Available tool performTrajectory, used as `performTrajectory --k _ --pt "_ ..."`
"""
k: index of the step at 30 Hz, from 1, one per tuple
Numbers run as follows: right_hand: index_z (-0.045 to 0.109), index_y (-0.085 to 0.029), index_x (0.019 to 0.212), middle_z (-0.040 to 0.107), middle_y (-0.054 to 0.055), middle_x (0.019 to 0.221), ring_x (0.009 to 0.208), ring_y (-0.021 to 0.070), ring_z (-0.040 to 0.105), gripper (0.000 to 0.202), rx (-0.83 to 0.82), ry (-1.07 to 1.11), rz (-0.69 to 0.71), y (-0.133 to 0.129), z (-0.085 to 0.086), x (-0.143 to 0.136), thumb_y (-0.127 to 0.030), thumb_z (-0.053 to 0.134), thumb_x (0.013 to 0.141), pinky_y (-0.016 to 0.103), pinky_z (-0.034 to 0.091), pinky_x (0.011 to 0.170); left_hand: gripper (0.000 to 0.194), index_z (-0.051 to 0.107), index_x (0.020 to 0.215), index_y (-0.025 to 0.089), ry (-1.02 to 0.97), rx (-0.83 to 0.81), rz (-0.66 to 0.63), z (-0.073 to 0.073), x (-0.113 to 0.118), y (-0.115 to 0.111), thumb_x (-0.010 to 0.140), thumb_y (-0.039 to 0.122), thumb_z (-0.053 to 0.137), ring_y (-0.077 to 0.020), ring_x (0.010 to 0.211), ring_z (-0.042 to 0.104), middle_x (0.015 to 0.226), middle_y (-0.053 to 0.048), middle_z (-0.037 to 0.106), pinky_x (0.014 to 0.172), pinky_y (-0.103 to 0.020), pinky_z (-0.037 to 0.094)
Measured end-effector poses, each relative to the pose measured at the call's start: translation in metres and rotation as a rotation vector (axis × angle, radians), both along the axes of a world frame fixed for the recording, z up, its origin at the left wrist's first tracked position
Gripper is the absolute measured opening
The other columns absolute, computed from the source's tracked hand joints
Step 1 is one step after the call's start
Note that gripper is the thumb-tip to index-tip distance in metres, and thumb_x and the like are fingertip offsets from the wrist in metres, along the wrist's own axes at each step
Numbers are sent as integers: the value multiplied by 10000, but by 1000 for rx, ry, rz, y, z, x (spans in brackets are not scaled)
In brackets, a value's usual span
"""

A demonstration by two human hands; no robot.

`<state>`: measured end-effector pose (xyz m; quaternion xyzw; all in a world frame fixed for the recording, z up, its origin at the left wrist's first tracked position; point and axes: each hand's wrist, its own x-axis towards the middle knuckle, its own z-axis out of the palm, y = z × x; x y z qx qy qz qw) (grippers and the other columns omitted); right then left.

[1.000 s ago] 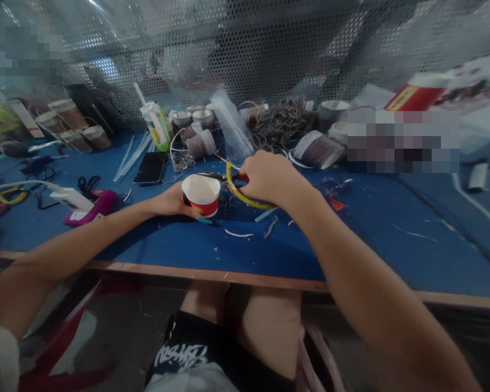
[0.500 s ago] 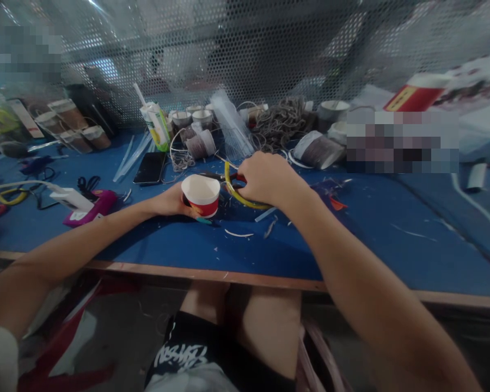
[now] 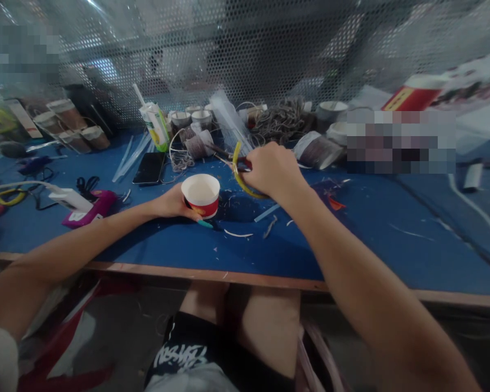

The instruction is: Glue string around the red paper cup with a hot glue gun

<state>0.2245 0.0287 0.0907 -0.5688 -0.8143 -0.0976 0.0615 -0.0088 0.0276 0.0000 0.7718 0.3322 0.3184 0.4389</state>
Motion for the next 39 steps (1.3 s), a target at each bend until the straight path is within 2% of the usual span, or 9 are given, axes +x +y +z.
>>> performTrajectory --k 5,10,12,16,18,23,25,32,39 --pt "750 -94 987 708 204 900 880 351 659 371 16 75 -102 2 -2 0 -374 535 875 362 418 656 1165 448 1432 163 -33 -28 -92 9 -3 1 419 445 950 -374 1378 471 1426 -198 544 1187 -516 339" --pt "758 -116 931 719 195 872 860 353 661 377 45 112 -86 2 -4 1 -406 521 883 350 405 614 1070 450 1442 181 2 -128 -154 17 -12 5 504 363 929 -348 1320 537 1383 -188 589 1129 -496 412" --pt "758 -120 915 718 191 843 846 347 660 378 57 126 -89 2 -4 1 -402 507 889 347 396 600 1037 471 1419 173 -20 -110 -97 13 -9 5 504 344 927 -340 1283 566 1359 -183 610 1120 -504 419" --pt "755 -121 884 708 195 796 817 339 654 379 76 124 -85 1 -4 2 -381 479 896 347 382 586 1022 501 1356 138 -62 21 130 -1 0 1 463 378 937 -347 1288 551 1351 -199 604 1169 -543 350" --pt "750 -125 846 697 184 757 793 322 646 372 83 126 -75 2 -4 2 -380 483 892 341 381 584 1042 487 1360 135 -54 45 165 -3 1 -1 457 395 938 -353 1325 517 1379 -204 575 1188 -549 320" --pt "754 -127 889 693 185 763 816 329 641 409 47 119 -38 1 -1 5 -412 462 906 353 386 611 1064 443 1417 194 -65 -107 -61 6 -8 3 479 340 926 -343 1397 459 1472 -177 508 1168 -496 375" --pt "755 -138 932 701 188 798 836 343 637 436 19 103 -39 -1 2 5 -437 438 917 364 389 619 1036 445 1413 191 -77 -151 -90 10 -10 5 498 314 916 -335 1389 474 1473 -175 515 1153 -478 399" --pt "751 -136 925 700 161 805 787 303 629 446 -98 -35 41 -3 7 2 -501 500 869 358 378 618 933 533 1289 115 -58 2 144 -4 1 4 481 379 917 -333 1265 578 1331 -188 634 1147 -505 398" --pt "739 -176 993 732 150 989 847 296 636 353 -47 -163 55 1 3 4 -393 532 805 347 388 626 943 533 1302 133 -16 98 227 -5 5 1 481 393 917 -331 1293 547 1370 -189 597 1170 -515 358"
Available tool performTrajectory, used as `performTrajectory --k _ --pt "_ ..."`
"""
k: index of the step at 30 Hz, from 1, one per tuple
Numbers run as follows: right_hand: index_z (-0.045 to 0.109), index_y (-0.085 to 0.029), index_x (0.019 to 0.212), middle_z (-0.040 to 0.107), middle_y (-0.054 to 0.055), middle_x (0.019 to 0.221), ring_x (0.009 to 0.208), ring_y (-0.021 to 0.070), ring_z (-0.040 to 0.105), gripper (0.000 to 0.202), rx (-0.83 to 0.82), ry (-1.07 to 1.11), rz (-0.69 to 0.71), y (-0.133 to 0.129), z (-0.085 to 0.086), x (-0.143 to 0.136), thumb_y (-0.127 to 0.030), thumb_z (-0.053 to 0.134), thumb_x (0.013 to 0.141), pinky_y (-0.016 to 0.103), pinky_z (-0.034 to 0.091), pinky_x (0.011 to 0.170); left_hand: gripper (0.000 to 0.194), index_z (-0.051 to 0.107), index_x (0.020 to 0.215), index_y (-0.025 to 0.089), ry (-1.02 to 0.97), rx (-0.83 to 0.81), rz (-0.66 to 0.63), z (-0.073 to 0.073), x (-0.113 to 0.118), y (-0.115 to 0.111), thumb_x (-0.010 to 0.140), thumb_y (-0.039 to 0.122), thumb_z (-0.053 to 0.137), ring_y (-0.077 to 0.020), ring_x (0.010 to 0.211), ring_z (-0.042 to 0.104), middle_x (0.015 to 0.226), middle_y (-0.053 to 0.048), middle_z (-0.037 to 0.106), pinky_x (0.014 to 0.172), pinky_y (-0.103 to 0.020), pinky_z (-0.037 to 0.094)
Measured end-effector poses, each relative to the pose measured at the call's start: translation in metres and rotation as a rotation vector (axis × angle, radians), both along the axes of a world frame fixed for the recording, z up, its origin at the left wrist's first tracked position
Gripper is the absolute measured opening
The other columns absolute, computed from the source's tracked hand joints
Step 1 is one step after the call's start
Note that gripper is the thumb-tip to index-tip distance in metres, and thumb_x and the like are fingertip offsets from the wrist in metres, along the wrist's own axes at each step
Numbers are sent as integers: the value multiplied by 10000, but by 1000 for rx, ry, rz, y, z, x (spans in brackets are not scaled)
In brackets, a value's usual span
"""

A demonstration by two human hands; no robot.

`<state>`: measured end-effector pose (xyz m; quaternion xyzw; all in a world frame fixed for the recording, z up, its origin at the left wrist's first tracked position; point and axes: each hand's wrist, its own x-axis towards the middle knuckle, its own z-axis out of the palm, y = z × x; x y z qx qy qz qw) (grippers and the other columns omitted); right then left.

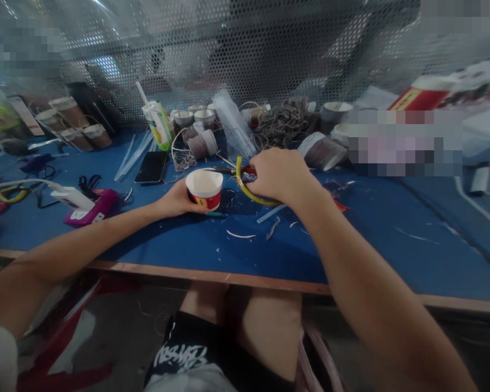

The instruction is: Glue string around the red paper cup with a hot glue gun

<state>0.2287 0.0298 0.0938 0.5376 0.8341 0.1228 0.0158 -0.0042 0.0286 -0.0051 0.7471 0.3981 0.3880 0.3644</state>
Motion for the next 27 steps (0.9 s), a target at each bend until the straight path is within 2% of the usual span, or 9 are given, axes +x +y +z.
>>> performTrajectory --k 5,12,27 --pt "737 -171 968 727 142 942 824 278 628 341 -23 -8 15 0 0 -2 -391 529 812 338 390 630 922 535 1281 106 14 20 -2 3 1 -2 492 411 902 -338 1272 553 1330 -208 603 1158 -517 367" --pt "740 -184 885 702 128 845 812 283 625 249 -47 -11 72 6 4 -4 -334 564 793 363 413 675 924 523 1305 141 4 11 -33 3 1 -1 505 401 906 -325 1286 542 1356 -179 588 1164 -509 368" --pt "752 -134 883 712 146 839 755 263 626 250 -73 -135 91 6 9 -6 -236 533 822 325 360 585 884 510 1284 101 7 5 -50 2 0 -1 537 393 881 -332 1274 540 1313 -194 582 1152 -505 382"
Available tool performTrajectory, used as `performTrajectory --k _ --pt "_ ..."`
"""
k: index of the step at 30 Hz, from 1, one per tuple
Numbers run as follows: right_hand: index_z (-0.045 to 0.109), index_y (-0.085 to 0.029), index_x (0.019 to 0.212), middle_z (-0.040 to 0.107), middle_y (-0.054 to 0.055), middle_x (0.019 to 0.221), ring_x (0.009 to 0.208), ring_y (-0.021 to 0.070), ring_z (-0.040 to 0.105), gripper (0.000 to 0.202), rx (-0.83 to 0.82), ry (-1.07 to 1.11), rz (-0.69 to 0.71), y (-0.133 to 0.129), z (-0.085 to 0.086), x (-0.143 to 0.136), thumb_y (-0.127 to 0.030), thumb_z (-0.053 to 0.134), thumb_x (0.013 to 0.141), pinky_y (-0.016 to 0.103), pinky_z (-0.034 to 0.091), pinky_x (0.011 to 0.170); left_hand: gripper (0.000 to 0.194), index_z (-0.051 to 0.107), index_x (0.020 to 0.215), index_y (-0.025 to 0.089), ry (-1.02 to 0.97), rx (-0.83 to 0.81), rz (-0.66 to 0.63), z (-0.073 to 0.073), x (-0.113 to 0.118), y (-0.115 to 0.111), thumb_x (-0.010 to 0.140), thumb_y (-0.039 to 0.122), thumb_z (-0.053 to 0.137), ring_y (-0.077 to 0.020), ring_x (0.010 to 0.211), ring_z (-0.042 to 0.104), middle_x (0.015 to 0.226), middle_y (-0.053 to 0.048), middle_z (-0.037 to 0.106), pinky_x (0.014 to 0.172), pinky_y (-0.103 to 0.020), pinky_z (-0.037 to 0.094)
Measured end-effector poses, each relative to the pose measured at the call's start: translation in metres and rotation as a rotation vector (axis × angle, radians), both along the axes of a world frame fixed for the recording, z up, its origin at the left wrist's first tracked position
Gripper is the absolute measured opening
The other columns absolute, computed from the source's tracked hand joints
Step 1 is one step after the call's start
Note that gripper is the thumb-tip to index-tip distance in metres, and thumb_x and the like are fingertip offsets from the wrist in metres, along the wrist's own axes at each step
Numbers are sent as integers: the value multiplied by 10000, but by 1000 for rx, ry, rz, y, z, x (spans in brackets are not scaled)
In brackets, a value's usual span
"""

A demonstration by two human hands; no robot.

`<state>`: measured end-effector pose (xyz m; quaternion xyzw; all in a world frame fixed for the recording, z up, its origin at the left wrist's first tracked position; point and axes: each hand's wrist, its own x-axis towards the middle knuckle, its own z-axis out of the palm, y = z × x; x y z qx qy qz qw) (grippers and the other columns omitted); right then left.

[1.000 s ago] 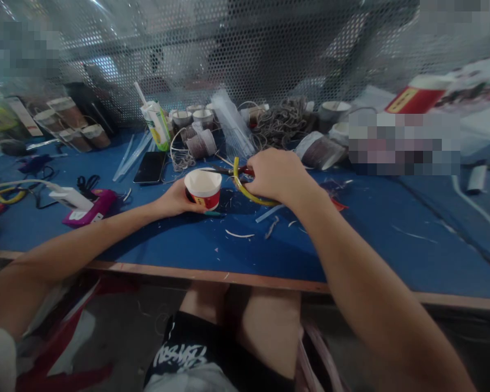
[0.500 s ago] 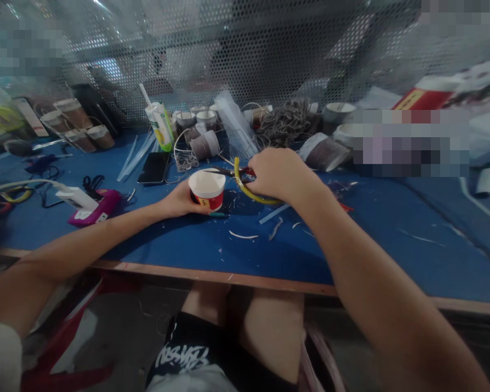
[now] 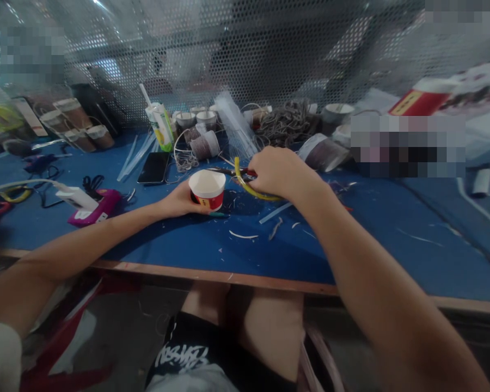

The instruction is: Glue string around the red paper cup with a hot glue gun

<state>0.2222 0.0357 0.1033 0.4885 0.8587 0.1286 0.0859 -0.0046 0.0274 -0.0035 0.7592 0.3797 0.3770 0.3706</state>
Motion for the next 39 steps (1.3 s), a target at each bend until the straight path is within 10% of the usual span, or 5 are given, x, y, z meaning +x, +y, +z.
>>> performTrajectory --k 39 --pt "758 -168 950 739 146 947 818 286 649 309 56 -23 4 4 -3 -7 -337 519 852 346 403 611 890 531 1314 135 -62 -141 -200 8 -3 9 531 343 898 -354 1297 552 1363 -195 612 1129 -545 402"
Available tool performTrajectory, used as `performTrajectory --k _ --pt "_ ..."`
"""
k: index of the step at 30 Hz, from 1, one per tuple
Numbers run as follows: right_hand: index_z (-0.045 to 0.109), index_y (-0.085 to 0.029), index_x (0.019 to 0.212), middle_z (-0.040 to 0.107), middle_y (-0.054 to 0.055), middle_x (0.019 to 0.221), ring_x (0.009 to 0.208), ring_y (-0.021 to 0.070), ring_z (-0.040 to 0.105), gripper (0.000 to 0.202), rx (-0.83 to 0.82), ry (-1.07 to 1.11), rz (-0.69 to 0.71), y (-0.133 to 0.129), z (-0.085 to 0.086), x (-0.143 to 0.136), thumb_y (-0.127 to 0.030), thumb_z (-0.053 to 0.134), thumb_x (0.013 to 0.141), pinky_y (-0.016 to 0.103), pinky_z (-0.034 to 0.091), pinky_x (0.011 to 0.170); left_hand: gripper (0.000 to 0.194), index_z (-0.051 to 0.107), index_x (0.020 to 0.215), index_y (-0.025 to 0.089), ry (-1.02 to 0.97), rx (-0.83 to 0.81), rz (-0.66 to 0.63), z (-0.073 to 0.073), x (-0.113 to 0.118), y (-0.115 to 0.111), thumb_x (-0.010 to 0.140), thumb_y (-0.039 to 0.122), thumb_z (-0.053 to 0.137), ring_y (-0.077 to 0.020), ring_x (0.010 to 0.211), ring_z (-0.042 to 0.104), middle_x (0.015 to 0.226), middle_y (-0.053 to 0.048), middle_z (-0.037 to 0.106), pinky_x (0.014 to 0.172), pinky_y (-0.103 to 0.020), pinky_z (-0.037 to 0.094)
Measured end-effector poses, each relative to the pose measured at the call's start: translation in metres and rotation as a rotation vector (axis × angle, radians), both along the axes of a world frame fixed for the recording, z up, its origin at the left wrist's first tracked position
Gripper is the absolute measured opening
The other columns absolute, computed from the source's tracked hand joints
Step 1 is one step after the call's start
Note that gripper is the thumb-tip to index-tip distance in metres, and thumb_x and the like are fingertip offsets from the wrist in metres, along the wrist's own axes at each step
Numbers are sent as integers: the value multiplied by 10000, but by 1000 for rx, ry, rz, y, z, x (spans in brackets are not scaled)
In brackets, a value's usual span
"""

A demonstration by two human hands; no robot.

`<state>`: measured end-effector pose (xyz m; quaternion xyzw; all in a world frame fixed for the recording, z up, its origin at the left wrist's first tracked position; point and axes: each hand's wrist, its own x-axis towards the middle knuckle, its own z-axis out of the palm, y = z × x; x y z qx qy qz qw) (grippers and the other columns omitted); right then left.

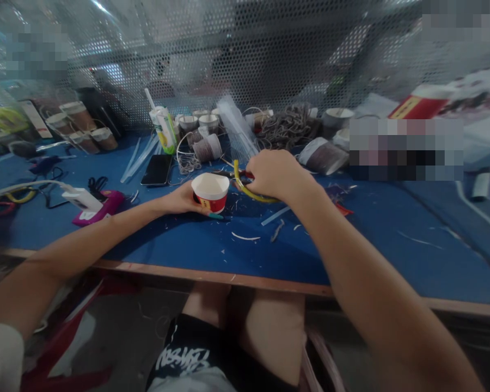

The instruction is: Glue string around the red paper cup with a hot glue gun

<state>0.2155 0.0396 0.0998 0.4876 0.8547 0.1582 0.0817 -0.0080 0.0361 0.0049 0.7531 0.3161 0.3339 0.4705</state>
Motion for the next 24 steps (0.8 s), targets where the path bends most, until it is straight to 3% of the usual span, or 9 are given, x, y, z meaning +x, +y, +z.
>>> performTrajectory --k 3,9,16,20,24 --pt "763 -170 928 732 153 924 803 293 642 312 -1 25 -3 0 -1 -3 -375 545 838 358 406 614 889 533 1309 123 5 5 -7 -1 0 1 526 333 897 -354 1288 561 1355 -200 616 1133 -542 404" --pt "760 -201 860 723 122 856 793 278 628 217 2 91 17 0 -2 -4 -292 573 795 343 394 615 889 551 1293 131 18 27 -4 -1 0 3 518 379 908 -347 1305 551 1377 -197 605 1143 -525 404" --pt "757 -131 937 727 177 865 797 292 650 320 55 162 -119 1 -4 4 -337 526 858 335 379 600 929 530 1318 120 51 97 87 -3 4 -3 521 412 907 -366 1341 510 1404 -204 570 1175 -546 363" --pt "751 -78 970 725 237 930 898 362 659 364 79 256 -216 1 -3 13 -325 495 892 372 396 621 1037 456 1388 132 6 65 30 -6 1 -2 498 393 919 -376 1364 483 1435 -218 530 1167 -556 368" --pt "748 -107 943 727 210 919 902 362 662 296 84 333 -192 3 -6 16 -301 535 875 385 433 659 1025 446 1411 191 -5 -31 -32 -3 -7 2 513 347 915 -363 1380 477 1464 -188 518 1140 -545 403"
